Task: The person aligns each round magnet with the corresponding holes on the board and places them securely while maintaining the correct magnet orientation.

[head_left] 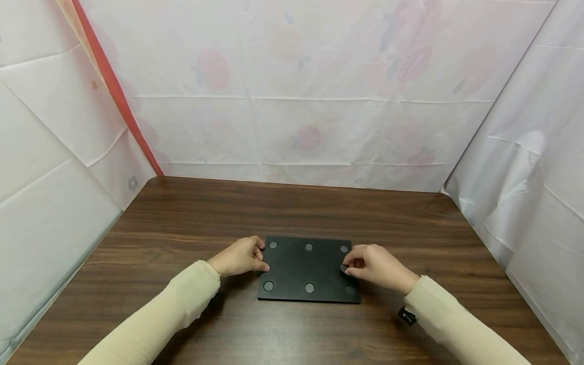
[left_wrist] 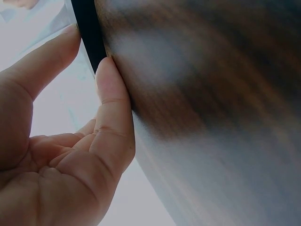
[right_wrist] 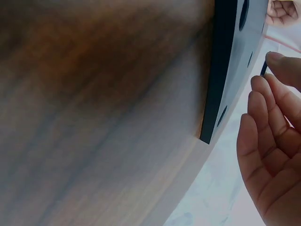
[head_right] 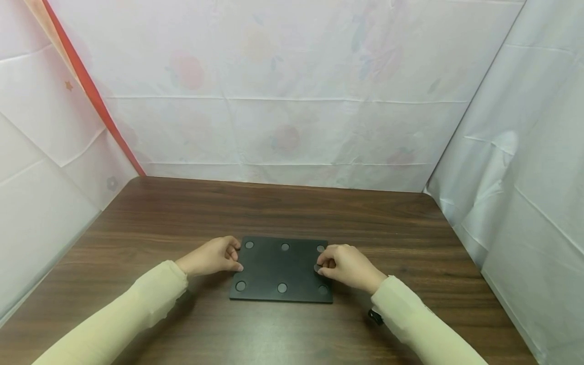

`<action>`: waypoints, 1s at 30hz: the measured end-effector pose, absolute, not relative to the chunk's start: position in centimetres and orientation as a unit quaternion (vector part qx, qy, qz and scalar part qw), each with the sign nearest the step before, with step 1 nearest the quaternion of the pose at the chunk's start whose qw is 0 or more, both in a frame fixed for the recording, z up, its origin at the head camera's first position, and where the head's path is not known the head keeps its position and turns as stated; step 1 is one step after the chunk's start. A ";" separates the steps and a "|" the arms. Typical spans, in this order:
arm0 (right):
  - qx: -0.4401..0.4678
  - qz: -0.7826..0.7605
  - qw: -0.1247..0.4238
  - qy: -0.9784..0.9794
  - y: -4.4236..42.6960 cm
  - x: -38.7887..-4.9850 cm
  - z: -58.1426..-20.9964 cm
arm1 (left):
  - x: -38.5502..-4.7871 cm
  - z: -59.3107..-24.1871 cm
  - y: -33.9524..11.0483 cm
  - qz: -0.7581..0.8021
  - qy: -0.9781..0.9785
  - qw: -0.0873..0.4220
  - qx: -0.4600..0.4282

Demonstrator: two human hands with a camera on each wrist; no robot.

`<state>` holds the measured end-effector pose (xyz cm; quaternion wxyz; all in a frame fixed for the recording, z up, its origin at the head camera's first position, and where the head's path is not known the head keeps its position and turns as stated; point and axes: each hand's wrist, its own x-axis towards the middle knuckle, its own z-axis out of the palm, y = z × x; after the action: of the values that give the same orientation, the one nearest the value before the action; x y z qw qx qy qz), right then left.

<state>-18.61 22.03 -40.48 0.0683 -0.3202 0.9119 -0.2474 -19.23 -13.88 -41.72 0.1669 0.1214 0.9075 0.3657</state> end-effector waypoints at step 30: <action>-0.350 -0.211 0.067 0.910 22.9 -15.9 -41.0 | -19.2 -41.7 -13.9 0.367 0.907 0.163 0.125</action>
<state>-15.87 22.88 -41.02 0.0668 -0.3499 0.9102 -0.2113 -19.19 -13.88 -41.69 0.1627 0.1248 0.9075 0.3666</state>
